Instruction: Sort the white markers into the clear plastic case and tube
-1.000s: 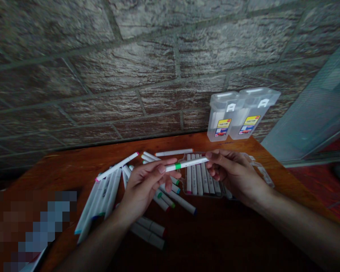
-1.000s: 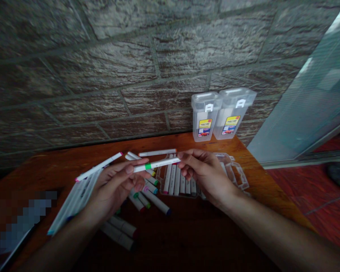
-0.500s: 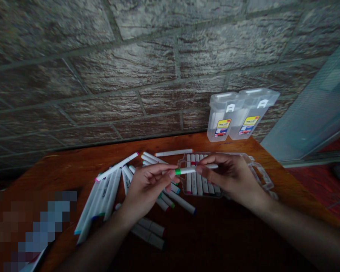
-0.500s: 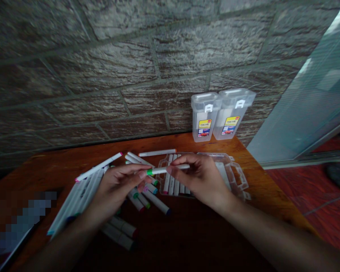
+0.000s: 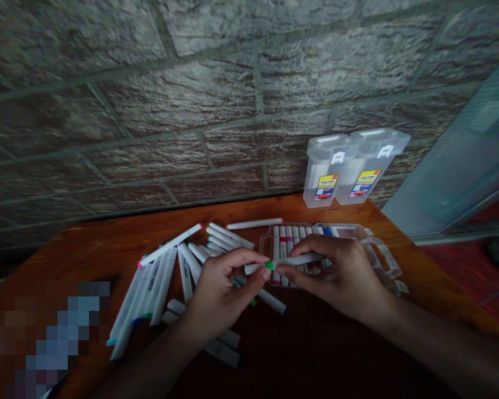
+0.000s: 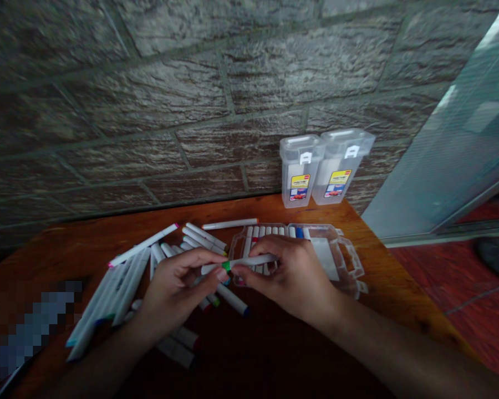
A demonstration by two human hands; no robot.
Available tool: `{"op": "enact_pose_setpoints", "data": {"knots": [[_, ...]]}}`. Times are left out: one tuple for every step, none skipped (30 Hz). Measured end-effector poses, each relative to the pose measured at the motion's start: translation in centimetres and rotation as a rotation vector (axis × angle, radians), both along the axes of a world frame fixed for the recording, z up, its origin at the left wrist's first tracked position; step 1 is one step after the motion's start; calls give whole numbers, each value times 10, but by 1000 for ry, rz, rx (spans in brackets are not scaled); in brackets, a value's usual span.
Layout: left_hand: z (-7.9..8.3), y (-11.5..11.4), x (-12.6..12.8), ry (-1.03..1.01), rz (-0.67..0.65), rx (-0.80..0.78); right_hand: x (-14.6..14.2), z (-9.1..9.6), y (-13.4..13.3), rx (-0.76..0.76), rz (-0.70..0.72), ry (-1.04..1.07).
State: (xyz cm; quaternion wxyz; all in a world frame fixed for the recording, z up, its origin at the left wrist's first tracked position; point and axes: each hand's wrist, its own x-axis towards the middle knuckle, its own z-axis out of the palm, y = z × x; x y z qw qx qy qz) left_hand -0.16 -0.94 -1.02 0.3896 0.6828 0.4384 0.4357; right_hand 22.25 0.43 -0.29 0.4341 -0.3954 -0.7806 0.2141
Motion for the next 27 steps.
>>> {"op": "enact_pose_setpoints", "data": {"knots": [[0,-1,0,8,-8,8,0,0,-1,19,0,-17],[1,-2,1,15,-18,13,0,-1,-1,32,1,-27],[1,-3,1,21,-26,19,0,-1,-2,41,2,-30],[1,-3,2,29,-35,22,-1,-1,-2,45,2,-31],[2,-4,2,38,-42,26,-1,-2,-2,49,3,-30],[2,-4,2,48,-48,31,-1,-2,-3,53,1,-27],[2,-4,2,56,-50,38,-1,-2,-3,58,-1,-25],[3,-5,2,64,-51,43,-1,-3,-3,60,-3,-25],[3,-5,2,70,-51,47,-1,-2,-4,56,-4,-27],[4,-5,2,76,-53,48,-2,-2,-4,47,-3,-29],[4,-6,3,80,-54,47,-2,-1,-4,32,-1,-30],[4,-6,3,83,-57,44,-2,-1,-4,15,2,-31],[4,-6,3,85,-58,42,-2,0,-5,0,4,-34],[4,-6,3,88,-59,42,-2,1,-5,-8,4,-36],[4,-7,3,90,-56,45,-3,2,-4,-8,0,-38],[5,-7,3,92,-53,47,-3,2,-4,-3,-5,-39],[5,-7,3,96,-51,47,-3,3,-4,3,-9,-38],[5,-7,3,101,-50,44,-4,3,-4,7,-11,-34],[6,-7,3,106,-51,41,-4,3,-4,5,-11,-27],[6,-7,3,110,-52,35,-4,2,-4,-4,-10,-17],[7,-7,3,113,-54,31,-4,2,-4,-17,-8,-6],[7,-7,3,111,-54,27,-4,2,-4,-32,-5,3],[7,-7,2,105,-53,23,-4,2,-4,-44,-5,11],[7,-7,2,98,-50,17,-4,1,-4,-57,-4,19],[7,-6,1,91,-46,10,-4,1,-4,-69,-4,28],[7,-6,1,85,-41,-1,-4,2,-4,-85,0,37],[6,-5,0,76,-36,-15,-4,2,-4,-106,8,49]]}}
